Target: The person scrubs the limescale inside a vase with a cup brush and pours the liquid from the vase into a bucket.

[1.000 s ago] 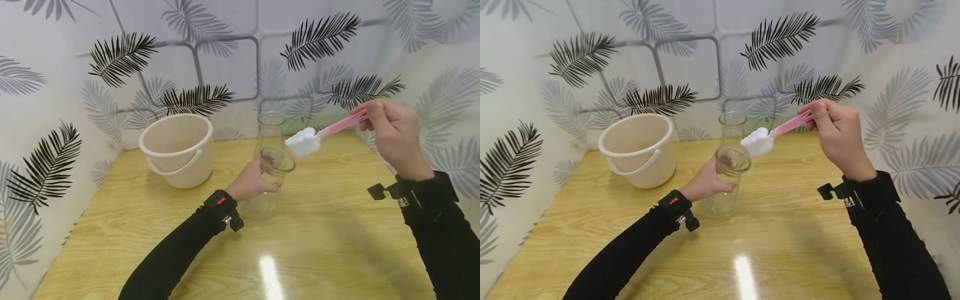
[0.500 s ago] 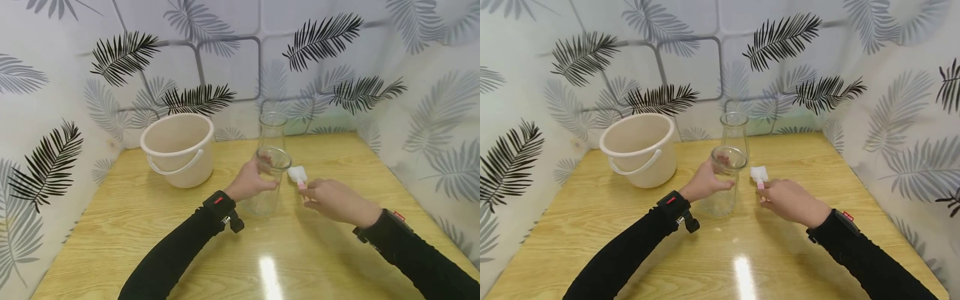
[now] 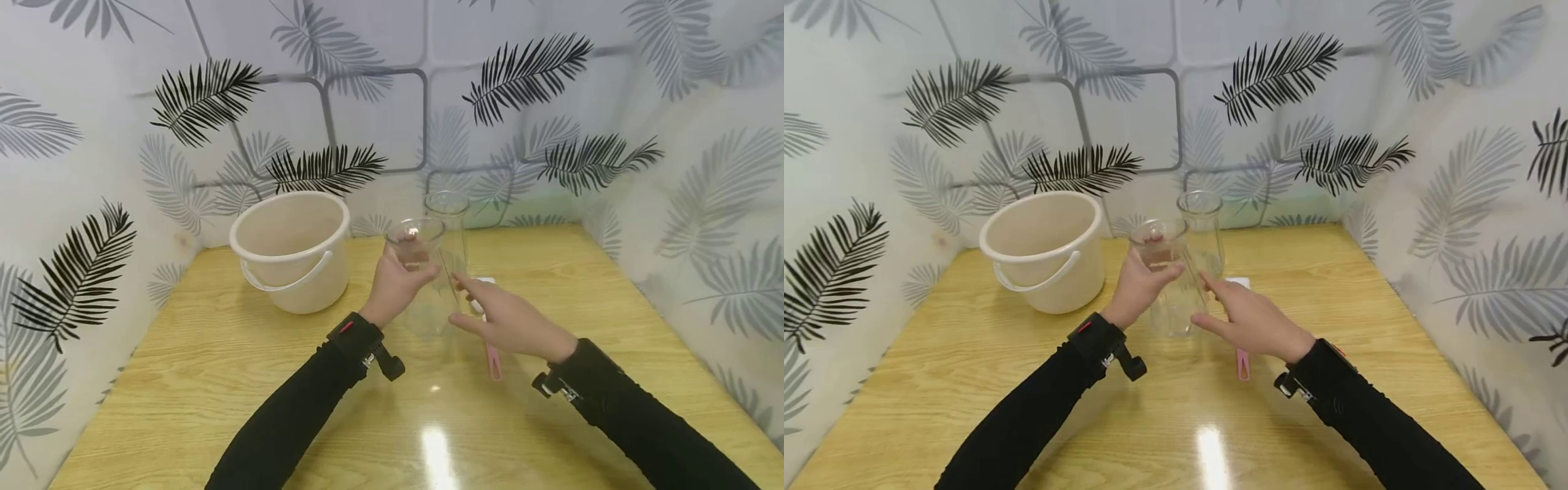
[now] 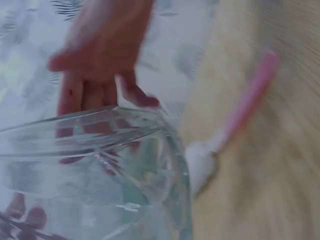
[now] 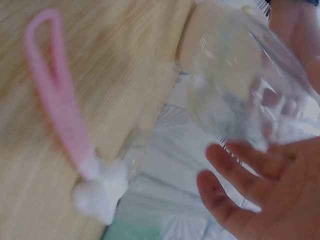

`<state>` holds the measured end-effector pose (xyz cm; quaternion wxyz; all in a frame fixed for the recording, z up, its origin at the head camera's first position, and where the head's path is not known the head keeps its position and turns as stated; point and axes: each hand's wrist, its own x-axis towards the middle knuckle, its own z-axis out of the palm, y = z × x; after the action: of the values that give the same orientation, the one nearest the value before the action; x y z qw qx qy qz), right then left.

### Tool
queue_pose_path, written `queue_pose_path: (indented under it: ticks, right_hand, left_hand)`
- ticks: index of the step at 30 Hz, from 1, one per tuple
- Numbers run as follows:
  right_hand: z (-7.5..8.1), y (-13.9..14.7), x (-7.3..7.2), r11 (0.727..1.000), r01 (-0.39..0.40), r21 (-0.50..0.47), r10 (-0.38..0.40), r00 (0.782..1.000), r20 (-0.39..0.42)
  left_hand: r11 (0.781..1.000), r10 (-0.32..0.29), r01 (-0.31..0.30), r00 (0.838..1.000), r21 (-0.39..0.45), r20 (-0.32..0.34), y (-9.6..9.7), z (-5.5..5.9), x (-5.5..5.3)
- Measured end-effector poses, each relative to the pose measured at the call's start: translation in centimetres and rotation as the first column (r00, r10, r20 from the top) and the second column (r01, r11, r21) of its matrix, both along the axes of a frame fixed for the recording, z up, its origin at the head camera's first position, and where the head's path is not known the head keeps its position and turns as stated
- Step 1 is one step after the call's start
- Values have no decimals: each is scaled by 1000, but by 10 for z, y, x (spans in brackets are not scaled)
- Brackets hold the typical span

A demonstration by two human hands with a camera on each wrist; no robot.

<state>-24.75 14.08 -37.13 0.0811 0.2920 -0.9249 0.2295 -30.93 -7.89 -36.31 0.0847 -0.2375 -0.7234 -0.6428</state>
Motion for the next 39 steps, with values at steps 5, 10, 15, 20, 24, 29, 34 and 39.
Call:
queue_pose_path:
  ticks: [5, 10, 15, 20, 24, 29, 34, 39]
  right_hand:
    - [25, -26, -16, 991, 24, -133, -38, 994, -105]
    - [66, -44, -38, 985, -26, -172, -10, 979, -204]
    - [104, -55, -55, 990, -55, -127, 21, 967, -253]
    - [136, -65, -61, 992, -78, -100, 50, 965, -258]
    - [156, -76, -62, 992, -101, -75, 76, 956, -284]
    - [167, -88, -62, 993, -102, -54, 81, 949, -304]
    - [164, -91, -60, 997, -68, -26, 58, 952, -301]
    - [122, -79, -60, 998, -24, -54, 12, 976, -217]
  left_hand:
    - [937, 89, -114, 992, 330, 90, -4, 28, -13]
    - [752, 9, -112, 987, 649, 160, -12, 45, -23]
    - [633, -75, -158, 962, 758, 264, -15, 55, -30]
    - [515, -176, -238, 910, 823, 374, -13, 67, -34]
    - [423, -193, -302, 891, 854, 411, -15, 76, -36]
    - [326, -237, -327, 880, 887, 411, -20, 82, -39]
    - [386, -196, -274, 909, 881, 368, -29, 83, -42]
    - [688, 22, -169, 977, 706, 212, -39, 76, -44]
